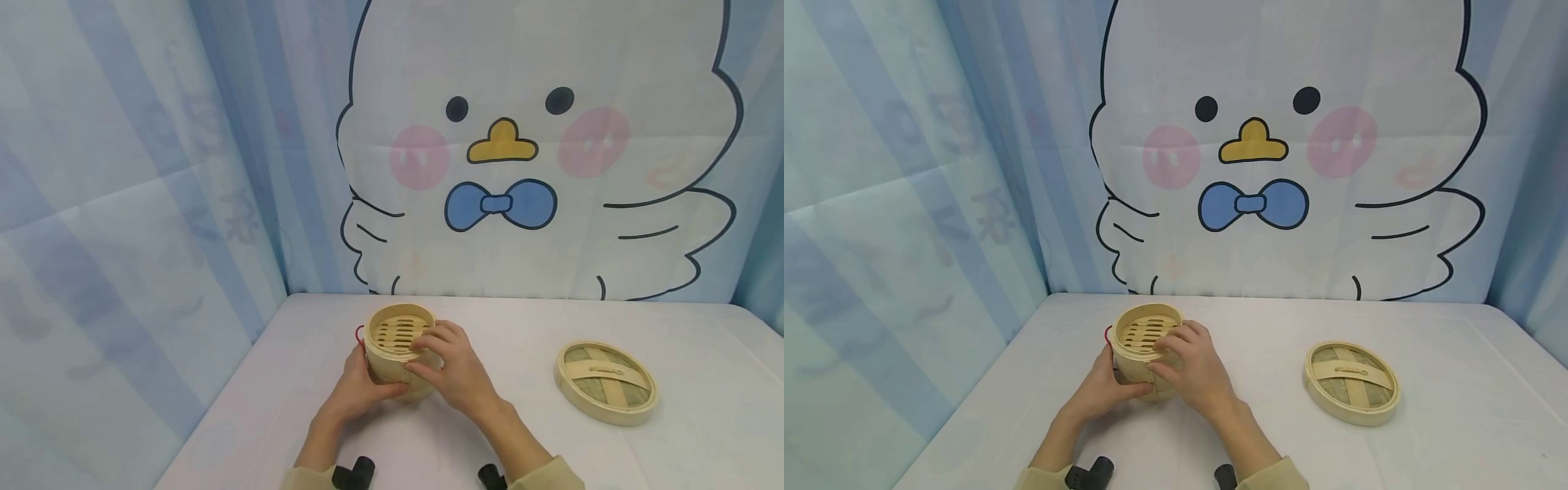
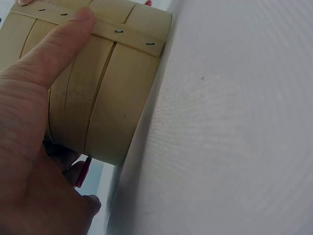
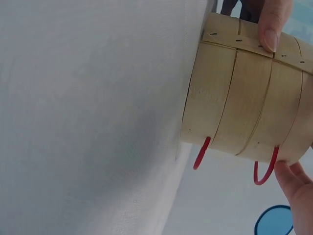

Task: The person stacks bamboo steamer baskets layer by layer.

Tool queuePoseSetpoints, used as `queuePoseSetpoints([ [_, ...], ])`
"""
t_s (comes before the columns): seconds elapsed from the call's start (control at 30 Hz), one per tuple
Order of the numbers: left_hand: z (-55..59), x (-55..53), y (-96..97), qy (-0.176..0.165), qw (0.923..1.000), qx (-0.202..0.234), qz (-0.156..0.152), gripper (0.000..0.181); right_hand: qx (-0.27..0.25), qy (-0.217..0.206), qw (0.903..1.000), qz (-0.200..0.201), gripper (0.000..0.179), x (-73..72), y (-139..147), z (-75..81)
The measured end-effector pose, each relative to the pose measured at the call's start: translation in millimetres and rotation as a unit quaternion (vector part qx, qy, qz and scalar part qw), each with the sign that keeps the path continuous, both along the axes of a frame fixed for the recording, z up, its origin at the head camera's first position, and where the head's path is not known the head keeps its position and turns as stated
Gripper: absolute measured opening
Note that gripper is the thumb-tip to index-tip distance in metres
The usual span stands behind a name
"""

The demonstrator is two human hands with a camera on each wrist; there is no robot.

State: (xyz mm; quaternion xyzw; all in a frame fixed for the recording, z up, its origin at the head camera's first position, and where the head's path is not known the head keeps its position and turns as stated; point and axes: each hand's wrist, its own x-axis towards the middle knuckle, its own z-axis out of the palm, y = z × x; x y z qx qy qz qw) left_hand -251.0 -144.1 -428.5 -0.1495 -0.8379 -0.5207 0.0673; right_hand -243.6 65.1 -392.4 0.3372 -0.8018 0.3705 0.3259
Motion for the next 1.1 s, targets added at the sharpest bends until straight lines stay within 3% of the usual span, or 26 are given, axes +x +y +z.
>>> queuePoseSetpoints([
  [0.33,1.3,0.9,1.4,-0.011,0.9999,0.001,0.007,0.109,0.008,-0.023,0.9997,-0.004,0.029,2.9,0.0,-0.1],
  [0.5,4.3,3.6,-0.2,-0.023,0.9986,-0.014,0.045,0.12,0.026,-0.017,0.9995,-0.009,0.033,3.5,1.9,1.3],
  [0.73,14.6,8.6,-3.8,-0.059,0.9928,-0.041,0.095,0.136,0.064,-0.066,0.9953,-0.032,0.044,11.2,6.5,11.5],
  [1.1,22.4,7.1,-3.8,-0.019,0.9967,-0.011,0.078,0.131,0.093,-0.025,0.9934,-0.063,0.056,15.0,21.7,23.6],
])
